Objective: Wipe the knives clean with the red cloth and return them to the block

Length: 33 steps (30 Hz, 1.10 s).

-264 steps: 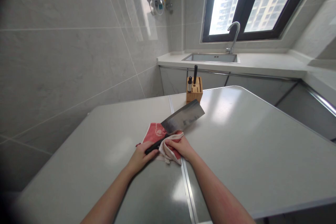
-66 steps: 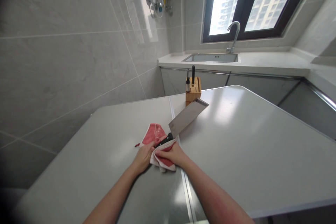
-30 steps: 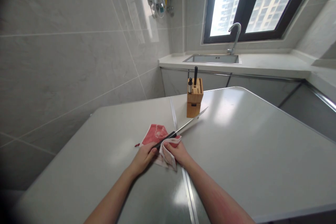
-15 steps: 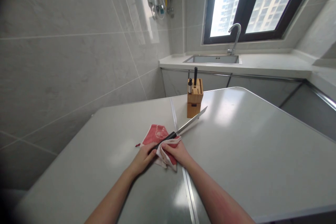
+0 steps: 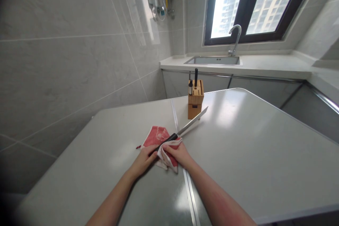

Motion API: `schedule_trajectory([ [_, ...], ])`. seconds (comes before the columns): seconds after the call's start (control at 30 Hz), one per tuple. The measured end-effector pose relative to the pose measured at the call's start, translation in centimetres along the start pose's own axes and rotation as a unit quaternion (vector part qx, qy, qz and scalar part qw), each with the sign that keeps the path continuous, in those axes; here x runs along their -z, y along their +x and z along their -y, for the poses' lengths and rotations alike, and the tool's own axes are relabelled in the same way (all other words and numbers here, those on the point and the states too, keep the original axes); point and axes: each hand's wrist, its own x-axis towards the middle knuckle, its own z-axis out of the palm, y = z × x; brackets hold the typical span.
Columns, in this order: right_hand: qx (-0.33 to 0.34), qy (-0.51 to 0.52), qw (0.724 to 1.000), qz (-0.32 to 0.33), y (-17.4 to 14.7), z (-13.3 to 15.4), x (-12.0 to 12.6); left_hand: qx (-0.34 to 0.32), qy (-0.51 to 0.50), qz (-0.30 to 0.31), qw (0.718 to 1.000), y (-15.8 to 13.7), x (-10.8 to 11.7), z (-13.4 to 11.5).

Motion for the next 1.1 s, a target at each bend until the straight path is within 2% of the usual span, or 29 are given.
schedule_trajectory([
  [0.43, -0.005, -0.006, 1.0, 0.0, 0.04, -0.25, 0.05, 0.017, 0.002, 0.007, 1.0, -0.03, 0.19, 0.16],
  [0.77, 0.017, 0.017, 0.998, 0.059, 0.02, -0.65, -0.07, 0.027, 0.02, 0.001, 0.999, -0.17, -0.28, 0.52],
  [1.1, 0.03, -0.015, 0.999, 0.03, 0.07, -0.33, -0.12, 0.012, 0.021, 0.002, 1.0, -0.15, -0.05, 0.35],
])
